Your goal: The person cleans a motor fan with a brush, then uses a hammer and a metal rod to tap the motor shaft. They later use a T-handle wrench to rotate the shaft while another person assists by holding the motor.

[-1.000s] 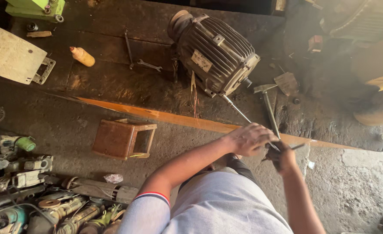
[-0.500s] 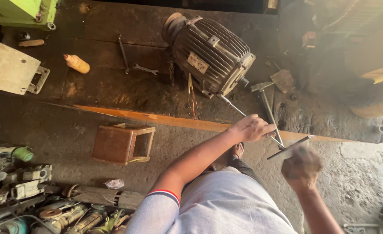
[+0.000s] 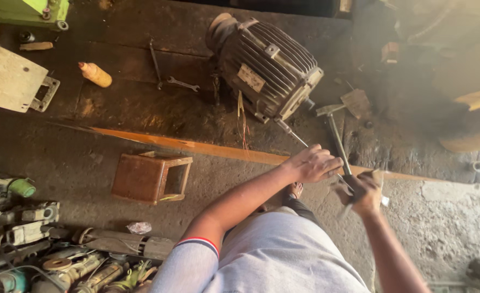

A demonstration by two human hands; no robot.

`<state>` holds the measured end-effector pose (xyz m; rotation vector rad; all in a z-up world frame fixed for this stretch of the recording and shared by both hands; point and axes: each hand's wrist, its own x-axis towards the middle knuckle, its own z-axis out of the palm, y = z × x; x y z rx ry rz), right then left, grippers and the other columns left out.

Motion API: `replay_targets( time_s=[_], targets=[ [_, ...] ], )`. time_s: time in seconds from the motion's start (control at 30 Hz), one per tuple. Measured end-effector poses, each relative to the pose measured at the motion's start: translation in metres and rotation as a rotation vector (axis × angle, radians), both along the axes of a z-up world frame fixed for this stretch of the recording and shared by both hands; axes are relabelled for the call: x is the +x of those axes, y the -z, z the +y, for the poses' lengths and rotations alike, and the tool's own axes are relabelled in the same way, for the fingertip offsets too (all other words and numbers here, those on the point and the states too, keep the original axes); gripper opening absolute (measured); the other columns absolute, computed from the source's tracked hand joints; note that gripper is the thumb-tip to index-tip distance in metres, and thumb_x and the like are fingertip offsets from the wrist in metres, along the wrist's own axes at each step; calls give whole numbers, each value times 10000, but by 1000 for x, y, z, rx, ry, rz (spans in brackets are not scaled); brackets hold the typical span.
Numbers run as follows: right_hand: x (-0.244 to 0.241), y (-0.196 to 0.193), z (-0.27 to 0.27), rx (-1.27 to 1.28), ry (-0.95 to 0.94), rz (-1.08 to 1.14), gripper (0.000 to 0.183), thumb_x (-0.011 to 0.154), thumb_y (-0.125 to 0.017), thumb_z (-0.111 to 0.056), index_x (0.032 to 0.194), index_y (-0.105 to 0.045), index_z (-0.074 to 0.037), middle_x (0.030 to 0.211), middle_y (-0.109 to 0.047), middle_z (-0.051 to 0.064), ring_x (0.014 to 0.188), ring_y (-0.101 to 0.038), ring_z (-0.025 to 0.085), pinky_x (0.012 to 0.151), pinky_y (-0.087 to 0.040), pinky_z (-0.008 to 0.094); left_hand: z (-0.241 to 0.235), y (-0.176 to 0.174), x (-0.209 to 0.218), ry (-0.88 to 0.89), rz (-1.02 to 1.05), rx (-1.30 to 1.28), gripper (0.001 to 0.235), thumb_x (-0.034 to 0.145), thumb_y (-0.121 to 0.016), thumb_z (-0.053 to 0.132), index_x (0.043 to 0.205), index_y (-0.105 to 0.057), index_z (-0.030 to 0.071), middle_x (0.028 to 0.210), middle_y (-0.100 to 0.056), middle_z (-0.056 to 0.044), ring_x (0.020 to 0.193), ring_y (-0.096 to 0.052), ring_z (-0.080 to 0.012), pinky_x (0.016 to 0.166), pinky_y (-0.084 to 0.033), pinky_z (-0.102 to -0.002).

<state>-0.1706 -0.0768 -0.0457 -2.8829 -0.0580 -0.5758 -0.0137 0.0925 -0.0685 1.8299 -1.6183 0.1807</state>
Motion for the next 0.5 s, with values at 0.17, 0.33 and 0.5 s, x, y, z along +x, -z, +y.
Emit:
replay_targets(
  time_s=[0.17, 0.33, 0.5],
  targets=[
    [-4, 3, 16, 442, 88, 85, 209, 913, -723, -315, 879, -737, -109, 647, -609, 47, 593, -581, 190, 619, -480, 359, -3, 21, 6, 11, 16, 88, 271, 1034, -587, 434, 1189, -539, 216, 807, -670, -5, 801, -675, -218, 779, -505, -403],
    [-2, -5, 10, 232, -17, -96, 189, 943, -715, -172, 787, -717, -65, 595, -579, 105, 574, -580, 303, 712, -499, 422, 3, 14, 7, -1, -86, 31, 401, 1080, -613, 423, 1387, -440, 231, 940, -643, 10, 927, -639, -201, 838, -482, -401],
    [-11, 42, 2, 398, 149, -86, 99, 1012, -664, -132, 931, -711, -104, 807, -667, 115, 793, -693, 317, 857, -554, 403, 5, -31, -13, 205, -25, 98, 880, 802, -707, 527, 1516, -315, 195, 1446, -509, -65, 1343, -510, -221, 1117, -464, -412]
  ],
)
